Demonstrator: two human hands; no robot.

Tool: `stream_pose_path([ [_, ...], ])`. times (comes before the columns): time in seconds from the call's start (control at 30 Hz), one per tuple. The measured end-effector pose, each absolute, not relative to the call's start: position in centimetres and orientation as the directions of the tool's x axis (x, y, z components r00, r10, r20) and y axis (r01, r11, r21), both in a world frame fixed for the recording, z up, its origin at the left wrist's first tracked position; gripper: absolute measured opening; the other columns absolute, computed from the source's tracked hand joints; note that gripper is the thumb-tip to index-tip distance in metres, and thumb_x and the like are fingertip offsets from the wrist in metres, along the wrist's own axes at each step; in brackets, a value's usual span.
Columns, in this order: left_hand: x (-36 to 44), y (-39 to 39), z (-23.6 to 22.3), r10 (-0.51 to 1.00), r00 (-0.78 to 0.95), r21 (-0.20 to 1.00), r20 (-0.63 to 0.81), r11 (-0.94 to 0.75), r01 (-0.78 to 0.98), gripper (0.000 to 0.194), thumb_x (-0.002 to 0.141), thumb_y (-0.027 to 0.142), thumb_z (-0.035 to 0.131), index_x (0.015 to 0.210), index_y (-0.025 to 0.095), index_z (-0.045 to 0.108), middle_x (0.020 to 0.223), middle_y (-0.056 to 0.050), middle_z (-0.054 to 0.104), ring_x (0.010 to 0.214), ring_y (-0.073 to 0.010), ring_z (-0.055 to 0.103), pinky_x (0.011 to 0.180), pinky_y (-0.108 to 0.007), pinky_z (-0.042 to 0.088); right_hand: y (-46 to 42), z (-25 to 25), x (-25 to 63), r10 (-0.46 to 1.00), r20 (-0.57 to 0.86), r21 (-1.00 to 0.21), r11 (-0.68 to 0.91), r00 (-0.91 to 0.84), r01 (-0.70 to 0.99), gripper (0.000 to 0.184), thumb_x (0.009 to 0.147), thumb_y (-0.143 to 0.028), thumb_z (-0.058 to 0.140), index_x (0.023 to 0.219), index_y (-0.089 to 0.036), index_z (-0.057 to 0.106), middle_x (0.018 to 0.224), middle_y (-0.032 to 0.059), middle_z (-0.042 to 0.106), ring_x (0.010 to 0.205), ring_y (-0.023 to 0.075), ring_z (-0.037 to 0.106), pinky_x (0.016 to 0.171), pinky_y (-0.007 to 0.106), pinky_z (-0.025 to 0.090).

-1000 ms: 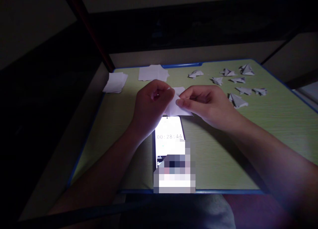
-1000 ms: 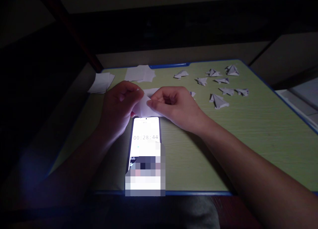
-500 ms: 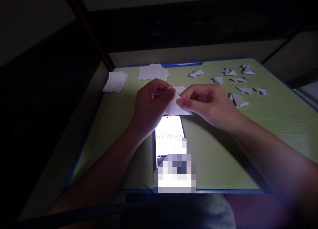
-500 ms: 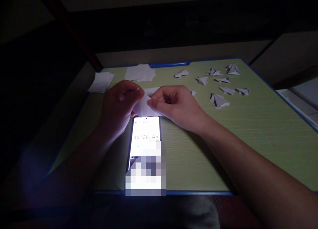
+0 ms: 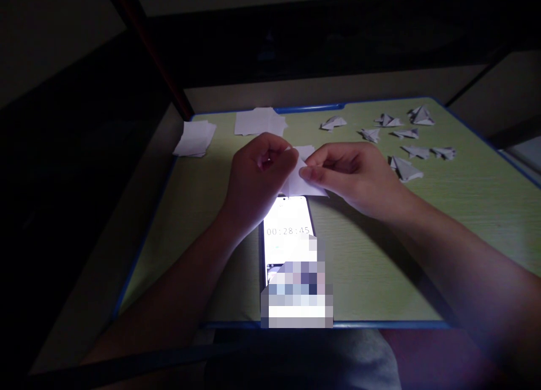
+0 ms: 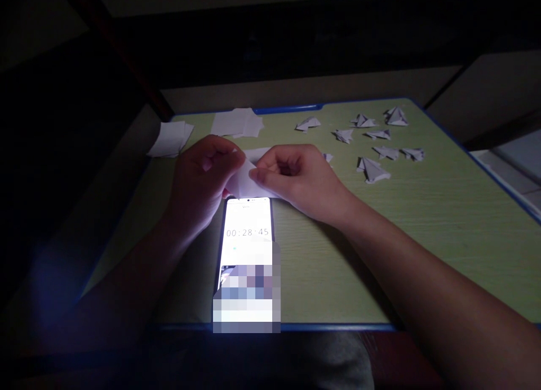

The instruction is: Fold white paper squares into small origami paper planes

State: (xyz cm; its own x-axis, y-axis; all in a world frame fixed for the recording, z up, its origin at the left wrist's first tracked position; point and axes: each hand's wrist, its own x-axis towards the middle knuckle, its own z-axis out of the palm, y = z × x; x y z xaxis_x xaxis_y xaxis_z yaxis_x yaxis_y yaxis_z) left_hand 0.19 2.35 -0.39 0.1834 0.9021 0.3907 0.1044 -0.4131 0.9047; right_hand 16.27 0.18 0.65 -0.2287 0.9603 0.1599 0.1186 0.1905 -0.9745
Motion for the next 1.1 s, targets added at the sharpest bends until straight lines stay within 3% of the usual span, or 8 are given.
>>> stream_pose_path([
  [0.87,0.20,2.38,-0.35,0.905,0.185,0.904,0.384,-0.409,0.125,0.012,0.079,0.016,0.054,0.069,0.021,0.050,0.057,0.004,0.049,0.052,-0.0093,0.050,0.042,-0.019,0.040,0.22,0.53,16.37,0.959,0.155,-0.974,0.188,-0.236,0.125,0.017,0.073,-0.028,0.077,0.068,-0.016,0.066,0.055,-0.0041,0.054,0.048,0.0072,0.043,0.044,0.024,0.029],
  [1.1,0.21,2.40,-0.30,0.928,0.145,0.936,0.344,-0.351,0.027,0.010,0.075,0.015,0.058,0.066,0.019,0.055,0.056,0.005,0.049,0.051,-0.0081,0.048,0.045,-0.019,0.041,0.18,0.66,16.21,0.962,0.132,-0.976,0.169,-0.238,0.140,0.020,0.073,-0.032,0.078,0.067,-0.018,0.066,0.056,-0.0032,0.056,0.049,0.0073,0.044,0.043,0.024,0.028],
])
